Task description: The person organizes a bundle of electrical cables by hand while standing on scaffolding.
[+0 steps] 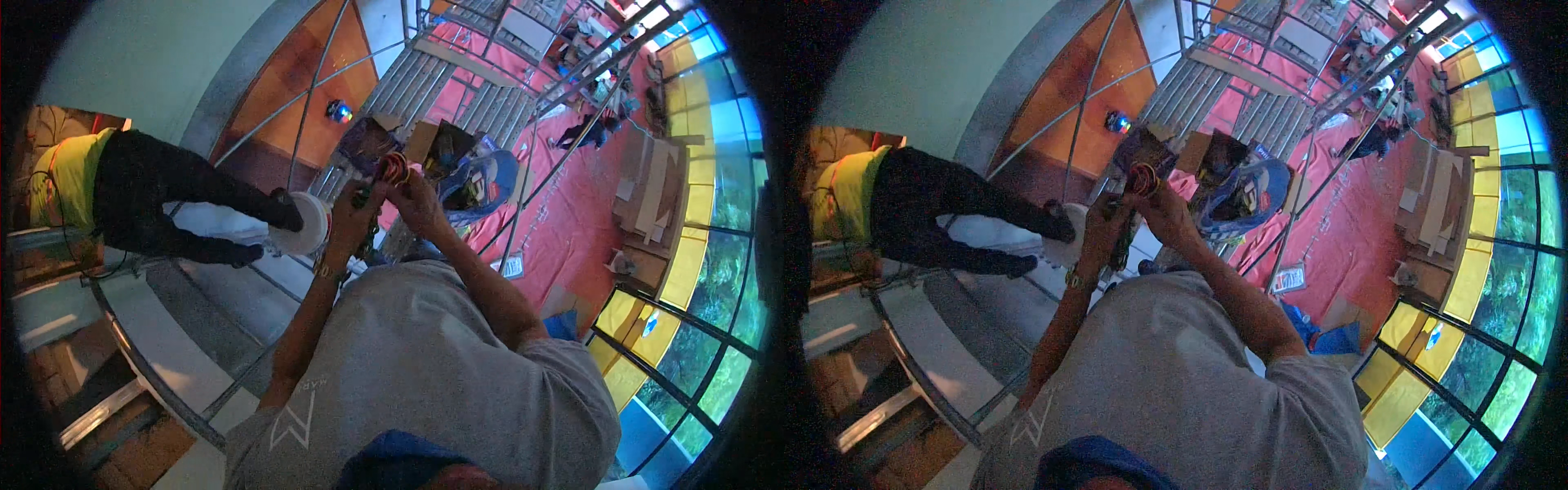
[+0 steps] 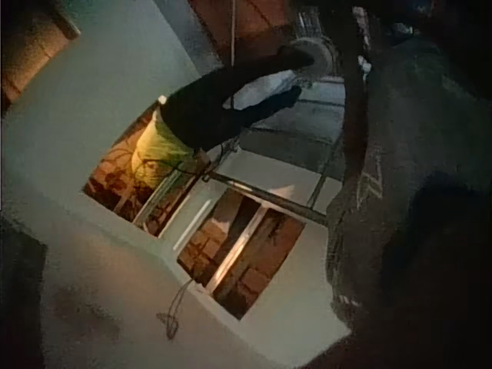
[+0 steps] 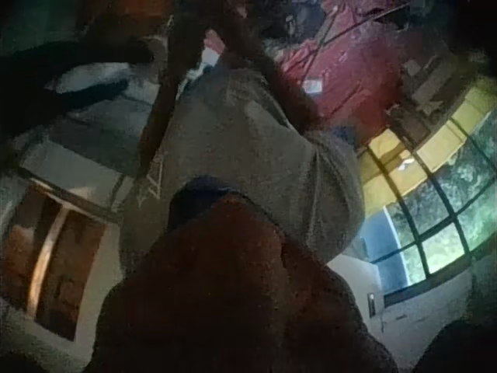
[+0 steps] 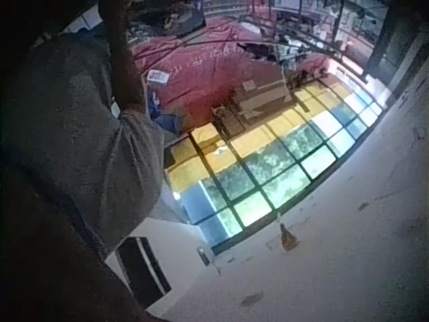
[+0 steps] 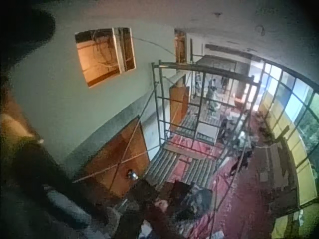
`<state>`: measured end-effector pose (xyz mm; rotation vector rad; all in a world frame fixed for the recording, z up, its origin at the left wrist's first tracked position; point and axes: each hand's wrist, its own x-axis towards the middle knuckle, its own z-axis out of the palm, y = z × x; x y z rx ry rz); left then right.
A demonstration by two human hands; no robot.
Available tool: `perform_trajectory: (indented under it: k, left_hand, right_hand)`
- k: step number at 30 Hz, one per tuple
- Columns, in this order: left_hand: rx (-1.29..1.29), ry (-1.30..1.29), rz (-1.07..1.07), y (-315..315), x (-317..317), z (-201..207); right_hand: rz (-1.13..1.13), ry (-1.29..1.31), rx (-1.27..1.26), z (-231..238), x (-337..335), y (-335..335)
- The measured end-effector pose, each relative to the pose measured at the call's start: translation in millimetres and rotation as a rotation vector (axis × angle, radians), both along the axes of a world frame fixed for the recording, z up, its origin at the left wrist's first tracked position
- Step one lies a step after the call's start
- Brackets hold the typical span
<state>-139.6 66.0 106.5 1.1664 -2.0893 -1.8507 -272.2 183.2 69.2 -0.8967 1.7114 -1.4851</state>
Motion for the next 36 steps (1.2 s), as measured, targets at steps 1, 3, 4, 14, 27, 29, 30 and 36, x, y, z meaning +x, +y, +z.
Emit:
perform_trajectory:
  k: [1,3,4,14,27,29,30,36]
  left_hand:
    - [0.039,0.051,0.035,-1,0,0]
    - [0.077,0.092,0.079,-4,3,0]
    - [0.278,0.157,0.129,-6,6,1]
    - [0.724,0.245,0.243,-16,20,-11]
    - [0.615,0.309,0.254,-20,25,-3]
    - [0.499,0.187,0.213,-17,24,0]
    - [0.511,0.203,0.186,-13,23,1]
    - [0.474,0.226,0.21,-7,24,-3]
  right_hand:
    - [-0.003,-0.022,-0.031,2,2,-1]
    - [0.0,0.012,-0.086,7,2,-1]
    - [0.03,0.056,-0.172,9,0,0]
    - [0.107,0.064,-0.032,16,-15,24]
    - [-0.152,-0.551,-0.065,-7,2,6]
    - [-0.209,-0.556,-0.045,-5,-1,2]
    - [-0.222,-0.546,-0.05,-5,-3,0]
    - [-0.265,-0.535,-0.071,-8,4,-12]
